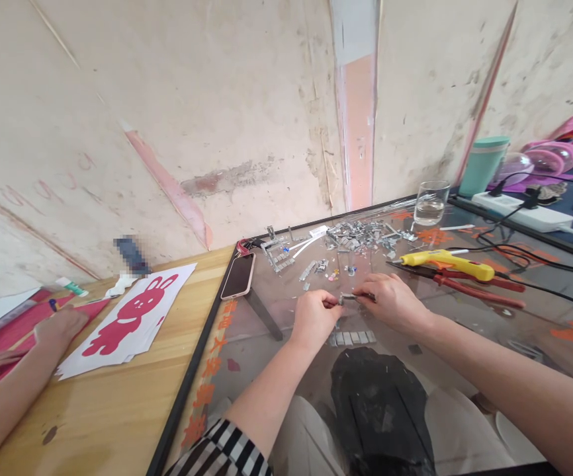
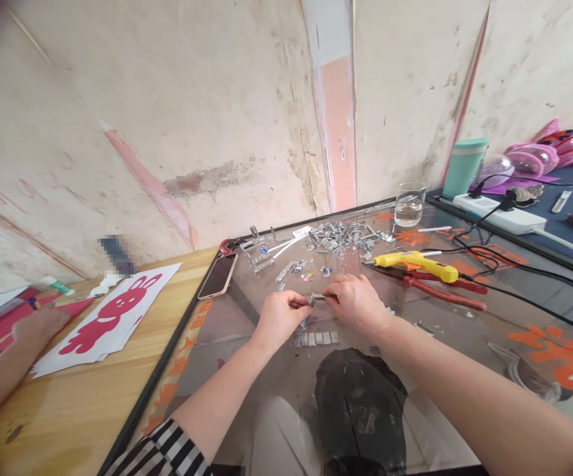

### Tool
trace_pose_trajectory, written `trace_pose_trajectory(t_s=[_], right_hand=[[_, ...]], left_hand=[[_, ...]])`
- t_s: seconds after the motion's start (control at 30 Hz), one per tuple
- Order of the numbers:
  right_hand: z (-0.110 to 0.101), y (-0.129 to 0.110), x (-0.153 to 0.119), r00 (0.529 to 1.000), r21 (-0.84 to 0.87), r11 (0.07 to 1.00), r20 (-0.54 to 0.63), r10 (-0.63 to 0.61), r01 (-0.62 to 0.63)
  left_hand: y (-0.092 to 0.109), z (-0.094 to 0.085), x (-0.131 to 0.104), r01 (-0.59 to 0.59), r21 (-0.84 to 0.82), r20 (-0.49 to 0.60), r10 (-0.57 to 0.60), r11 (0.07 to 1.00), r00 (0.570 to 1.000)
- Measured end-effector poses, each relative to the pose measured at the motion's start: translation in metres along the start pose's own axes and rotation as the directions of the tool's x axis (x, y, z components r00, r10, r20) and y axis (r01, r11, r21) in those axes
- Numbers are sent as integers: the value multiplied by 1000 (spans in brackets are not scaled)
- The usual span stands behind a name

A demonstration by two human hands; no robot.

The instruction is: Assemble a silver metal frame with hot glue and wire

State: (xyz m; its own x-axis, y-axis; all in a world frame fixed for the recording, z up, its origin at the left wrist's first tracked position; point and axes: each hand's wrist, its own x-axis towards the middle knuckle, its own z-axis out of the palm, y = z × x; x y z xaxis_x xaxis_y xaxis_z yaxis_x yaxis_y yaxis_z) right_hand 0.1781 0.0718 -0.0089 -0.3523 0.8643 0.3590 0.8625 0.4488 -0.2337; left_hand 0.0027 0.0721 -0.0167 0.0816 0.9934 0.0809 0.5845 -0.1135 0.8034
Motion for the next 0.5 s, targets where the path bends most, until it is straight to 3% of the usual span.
trace_pose_trajectory(t_s=[0.5], right_hand=[[2, -1, -1, 1000, -13, 1000, -9, -23, 22]], left_hand=[[0, 2, -1, -15, 67, -22, 17, 998, 1000]])
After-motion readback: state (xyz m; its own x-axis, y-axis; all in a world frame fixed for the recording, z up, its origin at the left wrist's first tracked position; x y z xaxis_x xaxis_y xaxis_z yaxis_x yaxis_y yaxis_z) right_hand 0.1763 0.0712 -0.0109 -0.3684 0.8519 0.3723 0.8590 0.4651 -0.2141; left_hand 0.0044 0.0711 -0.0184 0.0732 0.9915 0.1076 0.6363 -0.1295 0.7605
